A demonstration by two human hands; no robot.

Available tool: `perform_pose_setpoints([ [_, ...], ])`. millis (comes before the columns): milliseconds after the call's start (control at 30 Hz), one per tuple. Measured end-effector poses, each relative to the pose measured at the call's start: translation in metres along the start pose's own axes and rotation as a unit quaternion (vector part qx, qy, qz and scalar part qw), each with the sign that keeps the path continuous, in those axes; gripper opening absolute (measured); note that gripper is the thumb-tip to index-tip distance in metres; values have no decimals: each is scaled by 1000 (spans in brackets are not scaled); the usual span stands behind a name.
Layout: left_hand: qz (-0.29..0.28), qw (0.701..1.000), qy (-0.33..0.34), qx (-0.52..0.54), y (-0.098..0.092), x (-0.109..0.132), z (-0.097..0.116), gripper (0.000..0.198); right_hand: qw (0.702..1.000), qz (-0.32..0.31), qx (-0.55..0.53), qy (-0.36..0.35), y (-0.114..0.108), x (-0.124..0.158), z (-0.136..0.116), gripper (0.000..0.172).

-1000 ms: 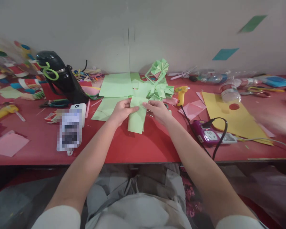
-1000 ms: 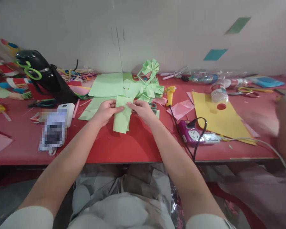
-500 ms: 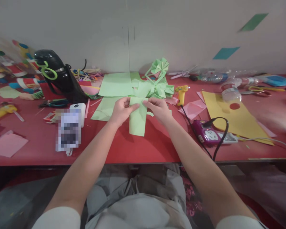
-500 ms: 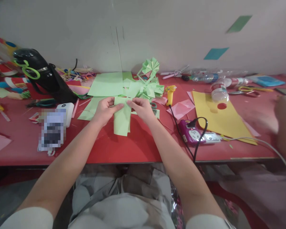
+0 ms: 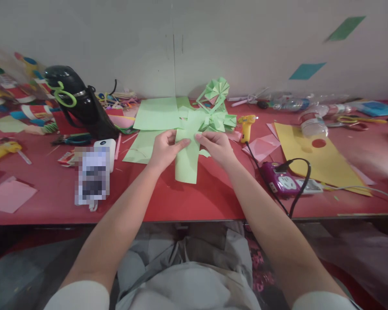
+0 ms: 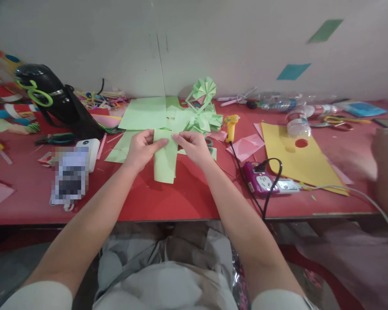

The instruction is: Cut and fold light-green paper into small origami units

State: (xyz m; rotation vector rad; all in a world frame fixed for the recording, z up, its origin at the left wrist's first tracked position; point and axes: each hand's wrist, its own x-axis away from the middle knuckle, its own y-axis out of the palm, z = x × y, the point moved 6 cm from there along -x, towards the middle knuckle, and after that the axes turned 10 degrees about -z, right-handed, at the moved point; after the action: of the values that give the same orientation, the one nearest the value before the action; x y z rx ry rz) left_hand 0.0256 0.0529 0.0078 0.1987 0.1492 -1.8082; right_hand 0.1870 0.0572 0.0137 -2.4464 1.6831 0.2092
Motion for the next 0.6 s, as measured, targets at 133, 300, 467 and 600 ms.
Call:
perform_pose_setpoints([
  [133, 0, 1000, 2, 4, 0, 0, 0, 44, 1000, -4, 21, -11, 0, 1, -5, 40],
  [300, -1, 1000, 0, -1, 0, 0, 0, 44, 999, -4, 33, -11, 0, 3, -7, 42],
  [467, -3, 1000, -2, 3, 1, 1, 2, 43, 999, -12, 36, -13, -1, 2, -5, 41],
  [600, -11, 1000, -7, 21, 3, 1, 1, 41, 998, -13, 58, -19, -1, 2, -7, 45],
])
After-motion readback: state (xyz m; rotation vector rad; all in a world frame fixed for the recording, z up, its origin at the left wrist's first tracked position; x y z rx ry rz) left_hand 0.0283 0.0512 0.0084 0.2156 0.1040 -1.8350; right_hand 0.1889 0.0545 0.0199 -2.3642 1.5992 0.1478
